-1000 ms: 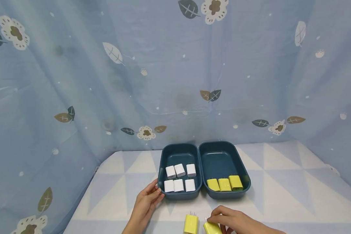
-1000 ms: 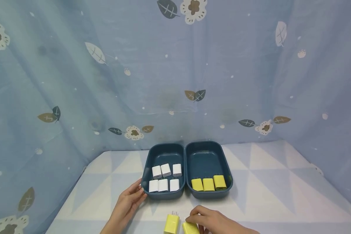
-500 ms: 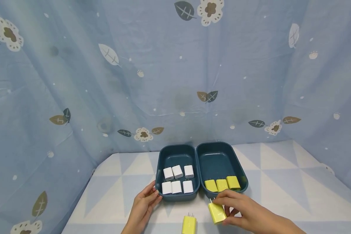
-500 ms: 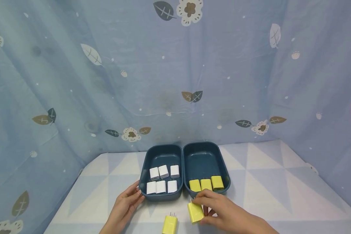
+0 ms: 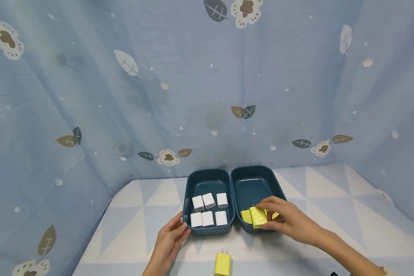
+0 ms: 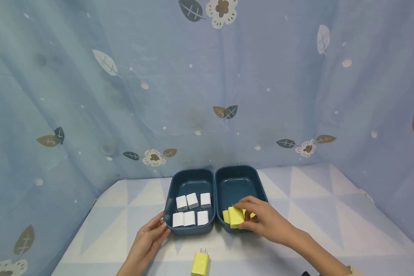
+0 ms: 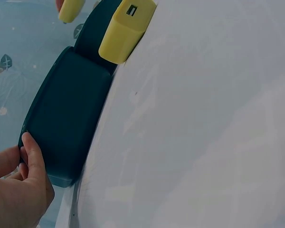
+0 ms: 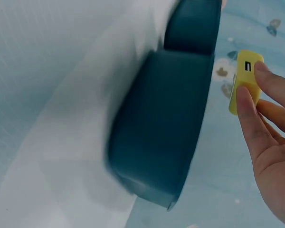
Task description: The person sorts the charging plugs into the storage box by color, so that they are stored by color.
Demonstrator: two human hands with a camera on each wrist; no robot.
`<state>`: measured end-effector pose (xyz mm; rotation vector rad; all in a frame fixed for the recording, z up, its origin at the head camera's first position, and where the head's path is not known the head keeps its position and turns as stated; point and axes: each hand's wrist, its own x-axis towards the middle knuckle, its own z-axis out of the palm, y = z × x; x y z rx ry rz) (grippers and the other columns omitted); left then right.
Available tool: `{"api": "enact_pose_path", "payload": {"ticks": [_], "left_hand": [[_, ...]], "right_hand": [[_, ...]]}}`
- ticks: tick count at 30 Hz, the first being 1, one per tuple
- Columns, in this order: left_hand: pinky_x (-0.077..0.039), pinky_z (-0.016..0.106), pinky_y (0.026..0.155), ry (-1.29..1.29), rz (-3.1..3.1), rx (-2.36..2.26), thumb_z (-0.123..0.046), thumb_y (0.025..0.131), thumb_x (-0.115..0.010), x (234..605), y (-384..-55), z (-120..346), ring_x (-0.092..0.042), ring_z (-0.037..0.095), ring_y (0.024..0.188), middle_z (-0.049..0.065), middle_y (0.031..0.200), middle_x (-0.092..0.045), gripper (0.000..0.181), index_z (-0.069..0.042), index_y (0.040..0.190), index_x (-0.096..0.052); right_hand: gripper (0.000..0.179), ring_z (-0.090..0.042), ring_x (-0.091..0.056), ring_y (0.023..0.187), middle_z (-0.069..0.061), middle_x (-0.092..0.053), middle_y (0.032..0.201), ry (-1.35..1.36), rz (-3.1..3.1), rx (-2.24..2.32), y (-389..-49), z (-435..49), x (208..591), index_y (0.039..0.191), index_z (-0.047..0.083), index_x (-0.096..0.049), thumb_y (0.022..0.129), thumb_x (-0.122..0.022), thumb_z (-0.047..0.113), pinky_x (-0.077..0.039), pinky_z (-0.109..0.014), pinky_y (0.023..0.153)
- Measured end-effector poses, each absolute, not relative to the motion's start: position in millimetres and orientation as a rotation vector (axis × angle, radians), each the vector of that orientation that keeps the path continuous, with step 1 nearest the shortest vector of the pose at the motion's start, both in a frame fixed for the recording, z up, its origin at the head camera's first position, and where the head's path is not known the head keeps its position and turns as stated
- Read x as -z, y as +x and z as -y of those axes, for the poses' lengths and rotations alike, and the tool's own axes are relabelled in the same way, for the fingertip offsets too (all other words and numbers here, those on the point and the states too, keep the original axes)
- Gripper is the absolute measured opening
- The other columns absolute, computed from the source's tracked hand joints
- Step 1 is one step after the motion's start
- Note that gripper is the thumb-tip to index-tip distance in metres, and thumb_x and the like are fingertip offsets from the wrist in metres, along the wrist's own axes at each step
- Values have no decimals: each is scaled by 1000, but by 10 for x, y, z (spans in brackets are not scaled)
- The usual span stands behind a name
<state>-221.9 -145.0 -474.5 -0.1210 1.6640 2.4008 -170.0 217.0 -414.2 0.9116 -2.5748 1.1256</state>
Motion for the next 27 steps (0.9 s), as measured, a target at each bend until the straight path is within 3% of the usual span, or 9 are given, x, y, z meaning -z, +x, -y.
{"api": "enact_pose_path", "payload": {"ticks": [9, 17, 27], "left_hand": [[-51, 32, 88, -153, -1645, -2435, 7, 86, -57, 4720, -2253, 1417, -55, 16, 88, 9, 103, -44, 55, 1, 138, -41], [-50, 32, 89, -165, -1655, -2428, 6, 87, -56, 4718, -2243, 1475, -55, 16, 90, 11, 106, -42, 54, -1, 138, -41], [-50, 33, 89, -169, -1627, -2421, 9, 86, -56, 4739, -2249, 1469, -54, 17, 91, 12, 106, -42, 55, 0, 138, -41]], "right_hand": [[44, -9, -54, 79, -5, -54, 115, 819, 2657, -977, -2127, -2185, 4146, 120, 5, -59, 80, -73, 15, -54, -17, 64], [43, -6, -51, 74, -2, -58, 109, 691, 2765, -752, -2428, -2044, 4194, 117, 8, -61, 79, -75, 22, -49, -21, 61], [39, -9, -50, 71, -3, -58, 106, 489, 2921, -770, -2647, -1902, 4306, 115, 9, -63, 79, -75, 15, -47, -22, 59]]}}
